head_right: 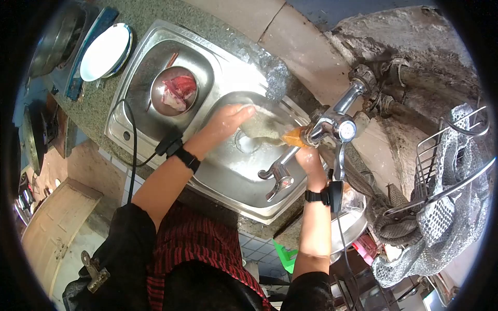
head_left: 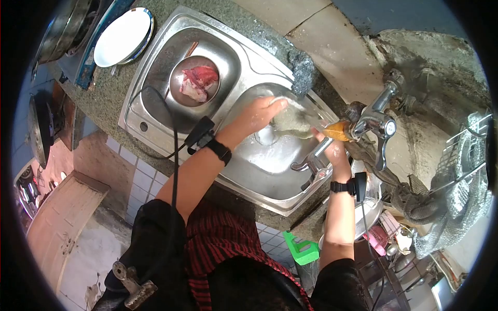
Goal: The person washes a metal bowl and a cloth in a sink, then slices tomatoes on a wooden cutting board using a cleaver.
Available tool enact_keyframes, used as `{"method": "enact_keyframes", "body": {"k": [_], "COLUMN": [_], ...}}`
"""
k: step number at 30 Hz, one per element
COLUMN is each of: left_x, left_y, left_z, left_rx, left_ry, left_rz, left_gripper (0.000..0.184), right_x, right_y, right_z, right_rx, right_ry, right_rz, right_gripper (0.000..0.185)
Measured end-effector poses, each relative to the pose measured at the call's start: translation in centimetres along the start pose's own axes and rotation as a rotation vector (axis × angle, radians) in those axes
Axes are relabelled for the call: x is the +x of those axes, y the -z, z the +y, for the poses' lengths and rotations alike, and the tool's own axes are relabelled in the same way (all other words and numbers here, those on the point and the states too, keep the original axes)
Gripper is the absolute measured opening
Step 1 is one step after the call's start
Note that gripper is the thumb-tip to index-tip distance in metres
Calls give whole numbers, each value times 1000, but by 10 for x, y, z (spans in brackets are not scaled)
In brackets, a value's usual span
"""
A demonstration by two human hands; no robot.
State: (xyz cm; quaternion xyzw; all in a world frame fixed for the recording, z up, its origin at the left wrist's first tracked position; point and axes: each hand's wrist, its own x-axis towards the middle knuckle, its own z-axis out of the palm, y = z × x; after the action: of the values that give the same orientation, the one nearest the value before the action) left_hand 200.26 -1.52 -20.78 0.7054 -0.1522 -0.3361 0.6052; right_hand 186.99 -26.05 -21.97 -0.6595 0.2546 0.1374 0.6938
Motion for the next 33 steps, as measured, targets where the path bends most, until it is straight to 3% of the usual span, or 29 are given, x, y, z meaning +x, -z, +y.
{"method": "enact_keyframes", "body": {"k": [1,2,3,5,6,8,9,10,11,12,13,14,15,16,17,18,19,20,21,24,25,26,27,28,30,33], "left_x": [4,11,21,22,22,16,13,6,-1,-3,3,8,14,12,13,15,22,19,17,-4,1,11,17,20,13,1], "left_y": [-6,-18,-37,-53,-61,-77,-84,-95,-113,-125,-122,-117,-109,-105,-102,-100,-106,-111,-115,-117,-124,-111,-90,-80,-96,-113], "left_z": [1,-13,-43,-45,-45,-84,-97,-92,-79,-64,-24,-29,-46,-69,-95,-122,-125,-117,-108,-27,-49,-44,-34,-32,-27,-25], "left_rx": [-474,-473,-611,-873,-992,-1149,-1308,-1307,-1125,-933,-716,-717,-673,-627,-1311,-1925,-1639,-1480,-1308,-649,-1014,-1017,-1046,-1066,-927,-490], "left_ry": [244,245,441,548,614,650,684,686,717,741,866,855,826,814,395,181,447,565,693,693,646,642,898,1151,1066,781], "left_rz": [-10,-11,147,33,-19,2,23,23,213,397,476,477,420,357,100,-402,-98,54,185,404,335,334,308,278,253,207], "left_gripper": [44,44,50,55,57,47,40,40,32,24,35,35,32,29,32,35,36,36,37,39,45,45,48,51,45,29], "right_x": [0,0,-7,-5,-3,-9,-3,0,4,9,15,20,21,6,-10,-6,-2,2,11,27,22,5,-12,-25,-15,24], "right_y": [-7,-16,-57,-106,-118,-134,-150,-146,-134,-129,-123,-118,-113,-130,-148,-147,-147,-139,-127,-107,-109,-121,-132,-146,-144,-88], "right_z": [-4,-8,-50,-63,-52,-43,-56,-72,-87,-74,-61,-48,-25,-39,-54,-46,-38,-35,-29,-17,-17,-40,-63,-63,-79,4], "right_rx": [223,447,517,247,-90,-262,-273,-272,18,144,271,396,-464,-459,-453,-538,-617,-547,-545,-437,-539,-428,-328,-466,-571,-345], "right_ry": [-15,-23,48,178,225,145,310,308,63,48,32,13,237,242,246,336,430,239,237,299,301,146,-14,71,-150,191], "right_rz": [32,68,73,111,146,109,384,385,421,402,387,375,404,434,465,408,354,313,316,436,476,401,339,314,334,339], "right_gripper": [33,30,24,20,23,24,28,28,29,30,32,33,34,31,28,30,33,35,35,39,37,37,38,41,45,42]}}
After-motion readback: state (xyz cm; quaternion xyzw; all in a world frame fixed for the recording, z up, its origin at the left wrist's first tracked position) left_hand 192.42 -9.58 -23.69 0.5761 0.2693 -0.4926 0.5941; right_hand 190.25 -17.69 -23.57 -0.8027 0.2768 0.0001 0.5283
